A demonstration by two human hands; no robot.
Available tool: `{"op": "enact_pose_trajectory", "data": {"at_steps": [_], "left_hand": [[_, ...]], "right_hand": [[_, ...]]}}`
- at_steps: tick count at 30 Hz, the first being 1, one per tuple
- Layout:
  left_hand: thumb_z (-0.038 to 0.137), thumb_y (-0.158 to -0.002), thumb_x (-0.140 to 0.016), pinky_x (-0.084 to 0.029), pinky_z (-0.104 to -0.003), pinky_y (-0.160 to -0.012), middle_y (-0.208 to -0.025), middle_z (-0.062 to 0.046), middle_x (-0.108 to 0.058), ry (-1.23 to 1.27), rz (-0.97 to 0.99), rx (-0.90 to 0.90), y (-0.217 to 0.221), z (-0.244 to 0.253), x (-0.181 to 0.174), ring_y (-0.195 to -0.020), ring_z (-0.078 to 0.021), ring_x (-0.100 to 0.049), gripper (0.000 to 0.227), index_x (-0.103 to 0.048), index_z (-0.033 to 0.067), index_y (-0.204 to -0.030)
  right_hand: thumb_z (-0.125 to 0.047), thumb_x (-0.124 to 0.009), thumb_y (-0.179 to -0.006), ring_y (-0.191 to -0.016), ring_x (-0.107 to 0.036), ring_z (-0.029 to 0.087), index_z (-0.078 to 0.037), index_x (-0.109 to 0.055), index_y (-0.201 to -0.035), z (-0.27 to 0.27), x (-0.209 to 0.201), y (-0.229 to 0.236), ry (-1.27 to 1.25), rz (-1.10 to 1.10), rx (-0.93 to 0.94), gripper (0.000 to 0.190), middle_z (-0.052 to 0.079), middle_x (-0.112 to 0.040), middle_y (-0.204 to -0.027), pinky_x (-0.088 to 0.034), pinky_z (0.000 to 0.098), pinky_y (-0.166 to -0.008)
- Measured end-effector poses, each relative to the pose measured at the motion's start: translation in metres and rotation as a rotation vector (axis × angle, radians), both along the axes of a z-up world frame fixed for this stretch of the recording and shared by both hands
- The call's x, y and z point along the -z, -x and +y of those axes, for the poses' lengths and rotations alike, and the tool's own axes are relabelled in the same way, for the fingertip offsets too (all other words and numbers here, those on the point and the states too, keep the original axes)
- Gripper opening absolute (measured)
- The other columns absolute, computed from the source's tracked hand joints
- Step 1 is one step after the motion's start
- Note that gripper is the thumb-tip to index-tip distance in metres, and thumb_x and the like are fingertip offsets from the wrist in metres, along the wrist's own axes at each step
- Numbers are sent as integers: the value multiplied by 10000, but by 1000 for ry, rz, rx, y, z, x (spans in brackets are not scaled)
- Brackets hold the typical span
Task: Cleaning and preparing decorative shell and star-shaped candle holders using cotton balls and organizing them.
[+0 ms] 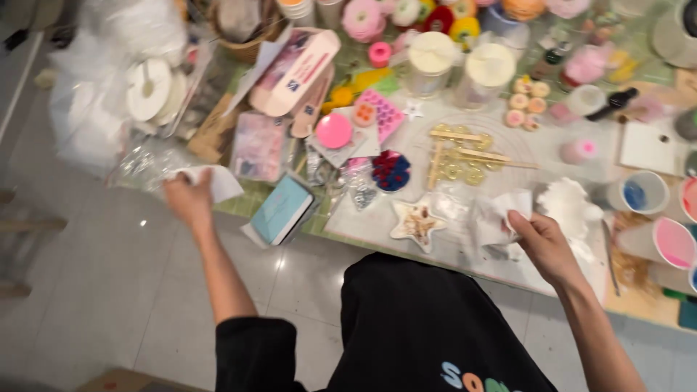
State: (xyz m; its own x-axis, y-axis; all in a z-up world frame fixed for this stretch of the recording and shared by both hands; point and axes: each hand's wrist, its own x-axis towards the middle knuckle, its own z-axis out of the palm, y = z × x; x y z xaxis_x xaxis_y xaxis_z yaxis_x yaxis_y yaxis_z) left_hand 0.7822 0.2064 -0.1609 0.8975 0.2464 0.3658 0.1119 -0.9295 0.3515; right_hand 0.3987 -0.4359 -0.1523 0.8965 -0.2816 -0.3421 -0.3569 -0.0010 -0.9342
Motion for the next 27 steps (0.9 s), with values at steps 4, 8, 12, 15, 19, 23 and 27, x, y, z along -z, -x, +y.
{"op": "enact_pose_trajectory", "data": {"at_steps": [4,8,12,15,19,23,27], "left_hand": [[400,-748,-913,-521,-558,-784,-1108,-213,-599,-8,196,-50,8,-28,33,-949,-436,-652,457,-724,40,-955],[367,-698,-945,-536,-542,-774,-1223,-207,-556,-58,208,-41,-2,-35,63,-978,-443,-652,476,-724,51,-975],[392,-753,-946,-536,-545,-840,-1250,-207,-537,122,300,20,6,-25,54,-930,-436,-666,448,-724,31,-901],[387,-735,-949,-534,-533,-865,-1255,-168,-558,171,283,-15,12,-31,42,-947,-414,-678,430,-725,45,-869],[348,-712,-949,-500,-549,-864,-1236,-154,-565,86,321,-13,27,-55,4,-1026,-416,-634,395,-743,68,-899],[185,-803,-889,-433,-565,-887,-1215,-191,-567,-35,23,81,49,-97,-44,-1086,-405,-574,340,-710,42,-1053],[17,-941,-763,-471,-401,-1070,-1221,-133,-654,469,-181,695,85,-207,-87,-1163,-281,-615,328,-633,4,-1243]], "right_hand": [[-203,-655,-1098,-698,-384,157,-55,-561,-1424,29,-34,-21,7,46,26,370,51,-476,-801,-322,307,-603],[-160,-639,-1035,-884,-551,115,-48,-576,-1410,38,-53,-36,-105,-46,50,396,44,-621,-1009,-445,271,-779],[-145,-601,-1073,-1059,-639,146,38,-626,-1352,17,-48,-21,-281,-151,232,334,68,-700,-1179,-507,326,-952],[-91,-579,-1055,-1193,-642,166,33,-595,-1341,4,-51,-9,-420,-239,334,312,79,-676,-1274,-502,353,-1083],[-28,-570,-1026,-1195,-637,190,14,-581,-1350,5,-38,4,-509,-253,421,327,96,-666,-1276,-492,368,-1086],[1,-550,-1014,-1176,-645,200,29,-568,-1356,21,-17,6,-561,-240,493,344,110,-668,-1262,-491,371,-1080],[2,-525,-1001,-1182,-650,213,33,-563,-1313,46,-6,-5,-641,-243,556,316,115,-660,-1265,-505,389,-1082]]}}
